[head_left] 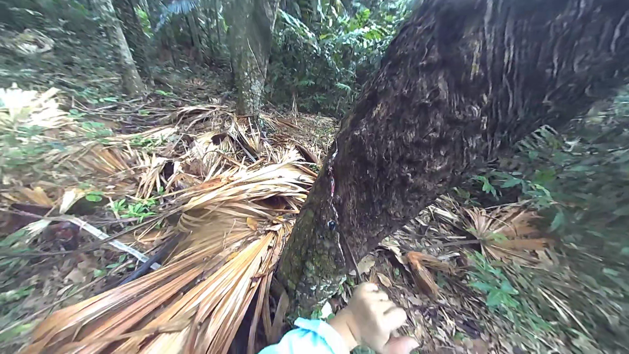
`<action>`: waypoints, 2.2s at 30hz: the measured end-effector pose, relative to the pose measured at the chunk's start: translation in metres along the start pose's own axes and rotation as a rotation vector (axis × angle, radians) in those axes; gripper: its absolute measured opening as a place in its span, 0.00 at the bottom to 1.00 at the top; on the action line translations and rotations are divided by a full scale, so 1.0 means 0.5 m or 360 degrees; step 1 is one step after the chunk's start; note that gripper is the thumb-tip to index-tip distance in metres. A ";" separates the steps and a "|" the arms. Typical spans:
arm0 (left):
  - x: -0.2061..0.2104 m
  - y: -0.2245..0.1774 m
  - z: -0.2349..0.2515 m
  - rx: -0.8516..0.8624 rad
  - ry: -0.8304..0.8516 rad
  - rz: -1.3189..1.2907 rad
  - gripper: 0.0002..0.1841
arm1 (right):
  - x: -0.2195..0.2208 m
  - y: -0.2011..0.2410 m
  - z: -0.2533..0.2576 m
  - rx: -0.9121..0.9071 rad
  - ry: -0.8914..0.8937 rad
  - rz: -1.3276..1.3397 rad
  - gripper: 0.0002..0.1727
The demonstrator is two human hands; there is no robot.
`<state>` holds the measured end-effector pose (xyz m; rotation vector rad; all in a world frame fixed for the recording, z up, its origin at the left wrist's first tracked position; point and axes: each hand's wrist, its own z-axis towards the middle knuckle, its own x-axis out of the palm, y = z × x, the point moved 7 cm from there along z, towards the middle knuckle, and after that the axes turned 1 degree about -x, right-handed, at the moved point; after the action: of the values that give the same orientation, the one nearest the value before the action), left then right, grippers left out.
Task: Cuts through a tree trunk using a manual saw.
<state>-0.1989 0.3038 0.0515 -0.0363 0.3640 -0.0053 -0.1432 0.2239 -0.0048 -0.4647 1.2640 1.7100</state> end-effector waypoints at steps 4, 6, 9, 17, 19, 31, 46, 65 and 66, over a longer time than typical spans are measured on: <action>0.030 0.012 0.065 -0.0038 -0.0138 0.0036 0.34 | -0.079 0.002 0.055 -0.0006 0.0095 0.0045 0.18; 0.042 0.017 0.077 -0.0113 -0.0173 0.0068 0.34 | -0.103 -0.007 0.073 -0.0065 0.0150 0.0035 0.18; 0.048 0.024 0.095 -0.0185 -0.0192 0.0107 0.33 | -0.122 -0.018 0.095 -0.0148 0.0243 -0.0040 0.18; 0.075 0.048 0.067 -0.0002 -0.0187 0.0221 0.36 | -0.087 -0.015 0.133 0.0045 0.0458 -0.0276 0.19; 0.075 0.051 0.058 0.0041 -0.0143 0.0230 0.36 | -0.049 -0.066 0.118 -0.0043 0.0375 -0.0245 0.18; -0.050 0.170 0.128 -0.0042 -0.0067 0.0501 0.36 | 0.024 0.032 0.255 0.0053 0.0298 -0.0060 0.18; -0.228 0.328 0.095 -0.0678 -0.0425 0.0582 0.12 | 0.076 0.044 0.176 0.0191 -0.0075 0.0753 0.25; -0.097 0.208 0.028 0.0610 0.0162 0.0174 0.35 | 0.230 0.079 0.196 0.0566 -0.0223 0.0146 0.19; -0.094 0.211 0.022 0.0606 0.0151 0.0193 0.34 | 0.237 0.072 0.201 0.0597 -0.0191 0.0111 0.19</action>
<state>-0.2391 0.4104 0.0744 0.3637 0.4549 0.0437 -0.2106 0.3656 -0.0328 -0.0957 1.4842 1.4860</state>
